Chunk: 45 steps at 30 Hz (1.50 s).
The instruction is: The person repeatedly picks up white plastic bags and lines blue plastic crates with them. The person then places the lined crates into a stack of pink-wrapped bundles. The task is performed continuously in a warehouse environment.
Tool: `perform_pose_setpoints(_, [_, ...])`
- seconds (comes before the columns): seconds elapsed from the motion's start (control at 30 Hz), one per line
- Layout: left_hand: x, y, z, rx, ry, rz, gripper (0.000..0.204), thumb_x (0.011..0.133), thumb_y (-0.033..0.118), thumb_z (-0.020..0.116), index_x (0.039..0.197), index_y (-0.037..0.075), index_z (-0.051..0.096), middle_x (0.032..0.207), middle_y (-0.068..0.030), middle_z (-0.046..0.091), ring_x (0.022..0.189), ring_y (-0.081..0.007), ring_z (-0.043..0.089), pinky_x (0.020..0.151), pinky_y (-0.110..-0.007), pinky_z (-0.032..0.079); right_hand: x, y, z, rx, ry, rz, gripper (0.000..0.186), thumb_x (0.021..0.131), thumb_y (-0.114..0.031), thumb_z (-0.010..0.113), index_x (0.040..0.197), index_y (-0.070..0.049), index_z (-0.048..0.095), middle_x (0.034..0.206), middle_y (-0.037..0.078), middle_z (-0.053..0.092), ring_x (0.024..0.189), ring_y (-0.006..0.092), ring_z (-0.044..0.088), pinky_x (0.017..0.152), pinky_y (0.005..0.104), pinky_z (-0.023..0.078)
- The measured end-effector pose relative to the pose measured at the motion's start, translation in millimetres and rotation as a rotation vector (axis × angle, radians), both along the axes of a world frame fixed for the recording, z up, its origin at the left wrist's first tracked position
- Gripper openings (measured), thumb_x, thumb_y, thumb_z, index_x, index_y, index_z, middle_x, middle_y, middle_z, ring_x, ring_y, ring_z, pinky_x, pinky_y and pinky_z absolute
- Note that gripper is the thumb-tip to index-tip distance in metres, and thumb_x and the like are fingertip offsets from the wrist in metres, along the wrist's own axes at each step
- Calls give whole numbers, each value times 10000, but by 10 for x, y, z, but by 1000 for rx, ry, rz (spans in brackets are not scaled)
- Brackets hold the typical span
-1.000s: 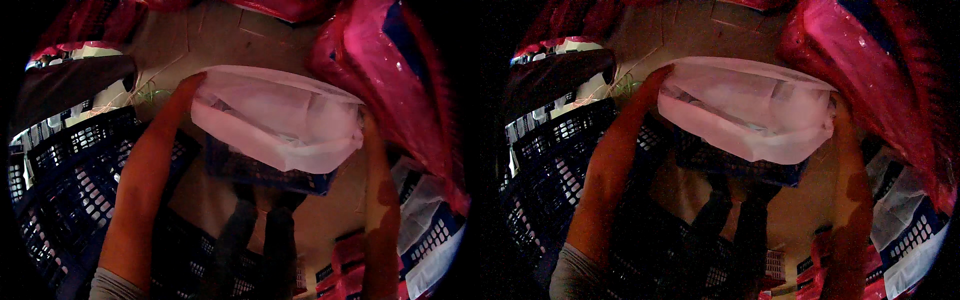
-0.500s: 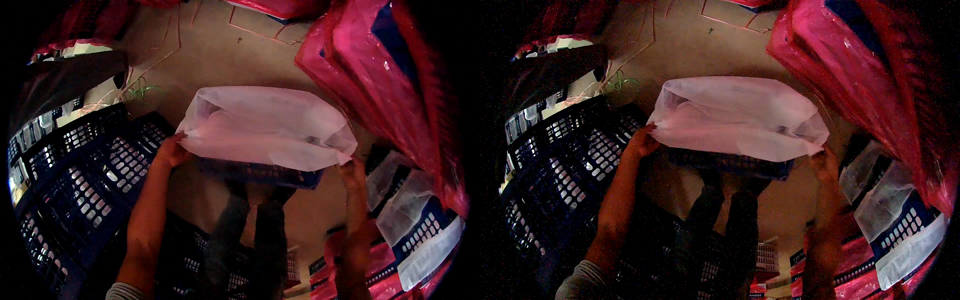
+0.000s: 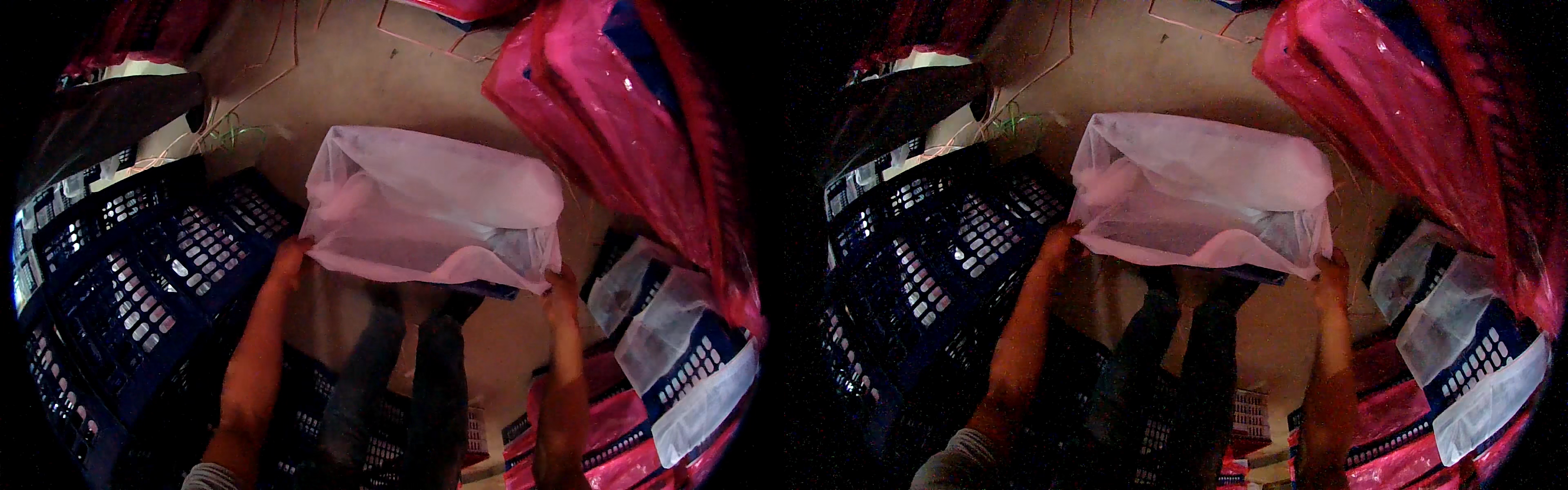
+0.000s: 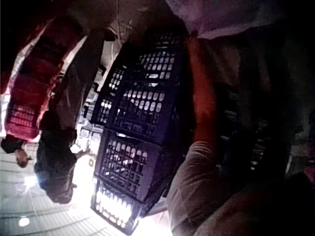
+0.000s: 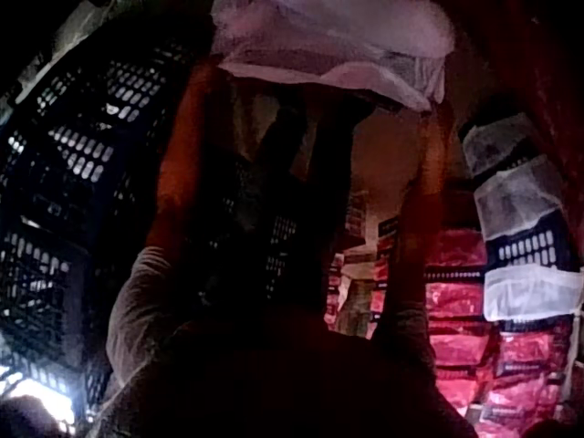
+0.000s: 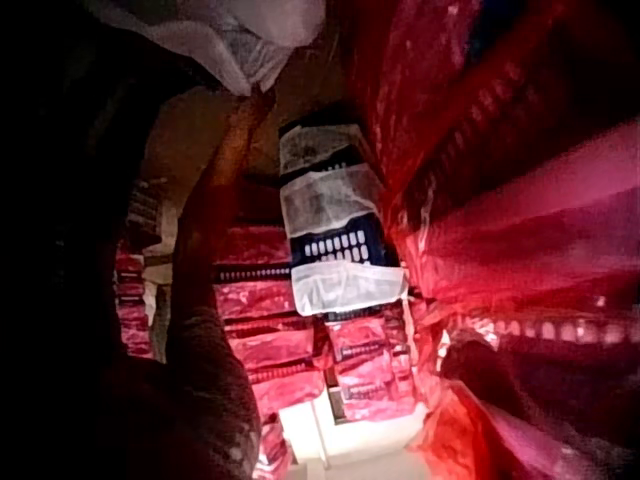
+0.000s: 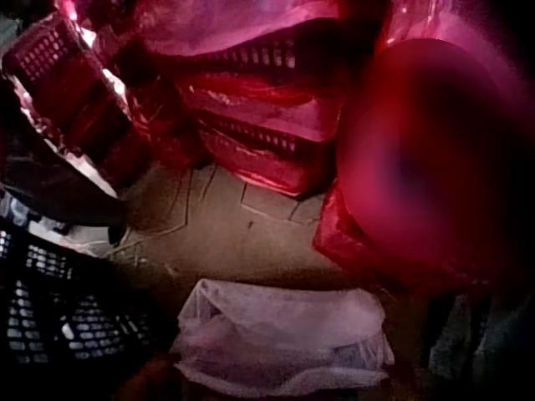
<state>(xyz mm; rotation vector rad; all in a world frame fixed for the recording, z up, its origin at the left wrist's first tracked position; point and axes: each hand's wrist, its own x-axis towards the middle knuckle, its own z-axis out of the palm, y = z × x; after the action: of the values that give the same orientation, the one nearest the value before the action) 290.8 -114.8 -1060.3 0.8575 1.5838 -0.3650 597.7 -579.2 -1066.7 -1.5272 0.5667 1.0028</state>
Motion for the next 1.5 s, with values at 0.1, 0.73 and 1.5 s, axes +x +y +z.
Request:
perform_pose_setpoints(0.1, [-85, -92, -86, 44, 44, 220, 435, 944, 319, 611, 1281, 43, 584, 1149, -106, 656, 979, -274, 636, 841, -369, 523, -86, -26, 59, 59, 27, -143, 430, 880, -110, 628, 1297, -27, 562, 1213, 90, 637, 1070, 230, 625, 908, 369, 514])
perform_pose_setpoints(0.73, [-717, -155, -853, 145, -41, -557, 297, 943, 244, 561, 1155, 68, 672, 927, -39, 673, 766, -182, 597, 634, -314, 460, -762, -278, -714, -476, 313, 242, 221, 887, -223, 632, 1022, -49, 632, 759, 81, 614, 566, 215, 555, 479, 349, 431])
perform_pose_setpoints(1.5, [1316, 957, -809, 254, -476, -509, 326, 962, 283, 519, 1113, 45, 684, 1115, -170, 690, 985, -262, 658, 856, -396, 523, 1464, 1039, -951, 18, 100, -32, 572, 964, -465, 584, 1368, -61, 553, 1310, 88, 607, 1143, 244, 572, 1008, 392, 463])
